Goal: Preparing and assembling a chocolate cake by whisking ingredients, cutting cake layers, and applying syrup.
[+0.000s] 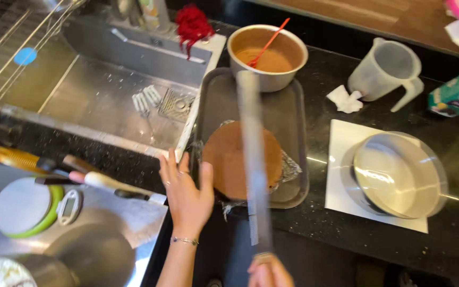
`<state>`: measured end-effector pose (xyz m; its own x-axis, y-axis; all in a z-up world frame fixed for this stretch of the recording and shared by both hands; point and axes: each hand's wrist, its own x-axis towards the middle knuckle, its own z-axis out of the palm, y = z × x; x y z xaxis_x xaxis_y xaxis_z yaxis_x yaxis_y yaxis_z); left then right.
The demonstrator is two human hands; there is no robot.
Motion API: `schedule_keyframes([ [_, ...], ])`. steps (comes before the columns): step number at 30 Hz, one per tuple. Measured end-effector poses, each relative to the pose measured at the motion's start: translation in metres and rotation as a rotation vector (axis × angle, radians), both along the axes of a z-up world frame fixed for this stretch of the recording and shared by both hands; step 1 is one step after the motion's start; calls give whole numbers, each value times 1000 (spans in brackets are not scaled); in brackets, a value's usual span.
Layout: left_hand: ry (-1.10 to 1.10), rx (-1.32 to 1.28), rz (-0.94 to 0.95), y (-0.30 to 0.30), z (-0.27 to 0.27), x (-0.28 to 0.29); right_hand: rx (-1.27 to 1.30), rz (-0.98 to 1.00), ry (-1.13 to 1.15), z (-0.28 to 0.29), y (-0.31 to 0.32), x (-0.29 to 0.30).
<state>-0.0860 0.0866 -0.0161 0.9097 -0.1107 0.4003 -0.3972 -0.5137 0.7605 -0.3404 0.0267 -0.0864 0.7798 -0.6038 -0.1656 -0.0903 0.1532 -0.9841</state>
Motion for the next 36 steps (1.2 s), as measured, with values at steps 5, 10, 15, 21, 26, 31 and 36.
schedule_keyframes([
  [5, 333, 290, -44, -35, 21, -17, 81, -431, 481, 101, -58, 31],
  [10, 426, 33, 74, -59, 20, -22, -55, -149, 702, 75, -109, 40],
  [15, 641, -218, 323, -85, 47, -28, -404, 358, 1259, 101, -153, 50],
  [21, 469, -461, 288, -129, 117, -64, -403, 93, 922, 164, -198, 78],
  [26, 473, -443, -333, -139, 146, -95, -363, 136, 191, 169, -226, 105],
  [31, 196, 9, 18, -90, 69, -76, -262, -95, 383, 177, -234, 119],
  [36, 448, 239, 183, -63, 27, -64, -178, -240, 414, 166, -238, 125],
])
